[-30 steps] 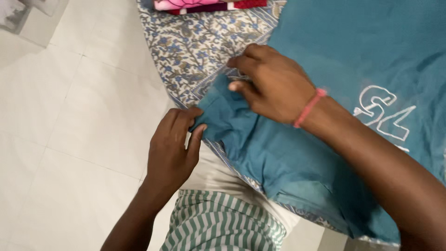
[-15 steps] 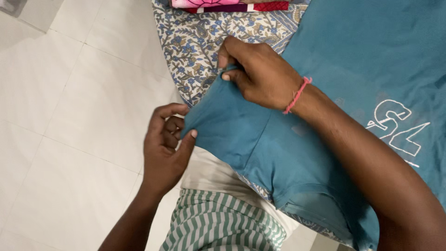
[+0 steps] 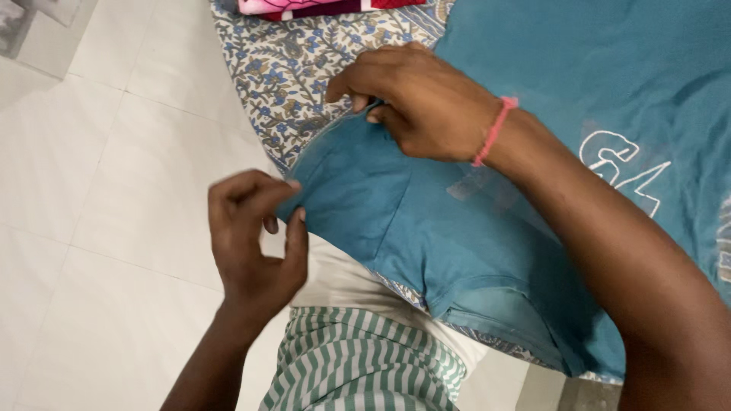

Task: The person smooths a blue t-shirt by hand on a bed, folds the sleeves and sides, and rolls it into a rectangle. The person then spreads out green cargo pants, folds them in half, and rolls them into a bundle before placing them on a stack.

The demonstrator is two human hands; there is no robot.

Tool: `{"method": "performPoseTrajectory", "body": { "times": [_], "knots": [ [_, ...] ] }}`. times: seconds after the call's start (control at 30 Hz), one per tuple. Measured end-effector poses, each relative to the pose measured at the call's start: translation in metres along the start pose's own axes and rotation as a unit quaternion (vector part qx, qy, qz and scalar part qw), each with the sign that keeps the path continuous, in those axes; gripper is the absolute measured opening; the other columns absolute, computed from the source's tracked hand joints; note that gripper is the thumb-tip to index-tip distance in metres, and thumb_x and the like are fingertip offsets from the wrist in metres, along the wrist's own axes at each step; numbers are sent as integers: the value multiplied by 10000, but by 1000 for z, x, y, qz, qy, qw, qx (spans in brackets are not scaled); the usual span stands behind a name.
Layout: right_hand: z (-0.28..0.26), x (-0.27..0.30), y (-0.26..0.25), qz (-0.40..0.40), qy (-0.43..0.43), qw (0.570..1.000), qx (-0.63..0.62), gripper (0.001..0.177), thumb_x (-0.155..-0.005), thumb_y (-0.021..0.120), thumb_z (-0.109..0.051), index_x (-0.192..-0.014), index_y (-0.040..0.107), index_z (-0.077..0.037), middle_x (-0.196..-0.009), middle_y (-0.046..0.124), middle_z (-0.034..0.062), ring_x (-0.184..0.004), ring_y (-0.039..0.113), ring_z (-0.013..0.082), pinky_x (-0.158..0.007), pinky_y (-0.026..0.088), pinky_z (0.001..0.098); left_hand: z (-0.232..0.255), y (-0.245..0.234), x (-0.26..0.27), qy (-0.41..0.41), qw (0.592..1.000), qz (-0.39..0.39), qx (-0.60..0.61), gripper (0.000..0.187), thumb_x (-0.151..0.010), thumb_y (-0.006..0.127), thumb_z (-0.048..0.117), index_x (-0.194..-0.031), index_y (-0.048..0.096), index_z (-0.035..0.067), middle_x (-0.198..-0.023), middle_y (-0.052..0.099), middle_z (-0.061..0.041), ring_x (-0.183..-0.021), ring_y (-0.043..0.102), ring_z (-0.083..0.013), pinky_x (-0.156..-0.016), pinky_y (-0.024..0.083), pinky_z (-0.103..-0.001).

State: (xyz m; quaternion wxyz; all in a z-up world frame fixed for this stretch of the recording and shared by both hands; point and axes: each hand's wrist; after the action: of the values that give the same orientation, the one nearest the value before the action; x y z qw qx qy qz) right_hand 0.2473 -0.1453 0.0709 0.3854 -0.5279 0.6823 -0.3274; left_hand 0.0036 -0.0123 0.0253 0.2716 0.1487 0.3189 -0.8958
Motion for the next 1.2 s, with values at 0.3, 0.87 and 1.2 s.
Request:
{"method": "performPoseTrajectory", "body": {
  "times": [0.3,0.87,1.2],
  "knots": [
    [-19,76,-31,44,-18,980,193,344,-802,684,110,-1051,781,-106,-1056,662,43,-1123,592,264,-1212,369,489,43,47,26,322,935,-143,43,246,-1009,752,127,-1249,699,114,-1222,580,-62,-939,622,-139,-797,507,-302],
    [-12,121,-26,56,81,987,127,351,-782,648,102,-1075,764,-53,-1128,696,69,-1115,624,259,-1078,445,409,42,66,15,264,918,-279,-102,442,-1006,562,335,-1341,642,59,-1499,509,-218,-1348,526,-381,-1062,449,-525],
    [-30,155,-25,26,94,978,185,293,-822,725,-64,-1113,747,-41,-1262,690,117,-1232,606,283,-1103,444,457,48,66,7,217,905,-349,-114,737,-941,463,640,-1448,560,114,-1591,353,-227,-1491,242,-440,-1132,153,-692]
  ]
}}
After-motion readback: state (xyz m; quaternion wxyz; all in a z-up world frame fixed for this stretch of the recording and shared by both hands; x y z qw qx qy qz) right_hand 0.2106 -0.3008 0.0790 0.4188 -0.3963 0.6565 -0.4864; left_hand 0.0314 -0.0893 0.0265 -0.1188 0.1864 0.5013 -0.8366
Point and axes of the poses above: each hand's wrist, its own x-axis away from the middle knuckle, its own y-axis out of the palm, z = x × y
